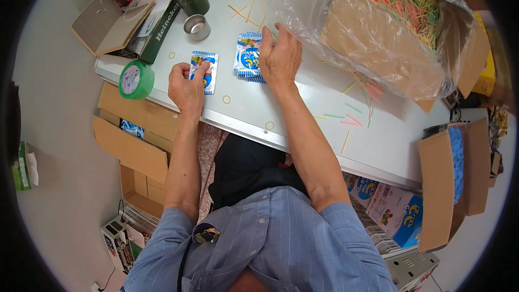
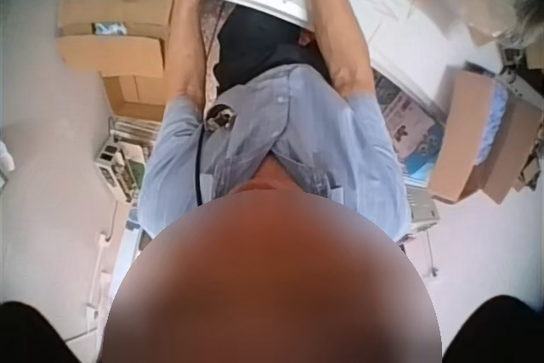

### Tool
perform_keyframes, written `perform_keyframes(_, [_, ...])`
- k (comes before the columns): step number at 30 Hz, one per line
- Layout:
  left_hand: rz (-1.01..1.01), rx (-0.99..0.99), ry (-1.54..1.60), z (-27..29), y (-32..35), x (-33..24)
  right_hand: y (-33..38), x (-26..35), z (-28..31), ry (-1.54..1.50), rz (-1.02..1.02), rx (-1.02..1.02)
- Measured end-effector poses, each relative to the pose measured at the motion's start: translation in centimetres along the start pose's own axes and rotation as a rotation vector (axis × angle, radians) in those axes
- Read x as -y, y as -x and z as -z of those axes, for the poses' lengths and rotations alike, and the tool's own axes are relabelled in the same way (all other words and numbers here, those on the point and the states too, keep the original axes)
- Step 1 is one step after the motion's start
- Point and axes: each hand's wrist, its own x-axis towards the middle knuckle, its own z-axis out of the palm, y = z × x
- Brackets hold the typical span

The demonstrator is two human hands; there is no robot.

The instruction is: Packaging small colored sticks into plastic pouches.

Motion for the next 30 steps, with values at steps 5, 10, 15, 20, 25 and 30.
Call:
perform_keyframes(5, [0.093, 0.039, 0.416, 1.1, 0.2, 0.2, 0.8, 3.1, 3.9, -0.232, 0.117, -0.072])
perform_keyframes(10, [0.164, 0.104, 0.957, 3.4, 1.8, -3.3, 4.8, 7.0, 4.5, -0.845, -0.186, 0.48])
perform_keyframes(15, [0.238, 0.178, 1.078, 3.5, 5.3, -4.1, 6.8, 8.2, 3.8, -1.049, -0.375, 0.623])
perform_keyframes(20, [0.246, 0.157, 1.118, 2.6, 6.6, -4.0, 7.4, 7.4, 3.6, -0.984, -0.378, 0.36])
perform_keyframes(25, [0.218, 0.155, 1.135, 2.0, 7.2, -3.7, 7.2, 7.8, 4.9, -1.202, -0.554, 0.532])
perform_keyframes(30, [0.118, 0.25, 1.099, 2.7, 8.3, -4.7, 7.8, 6.9, 5.5, -1.097, -0.512, 0.526])
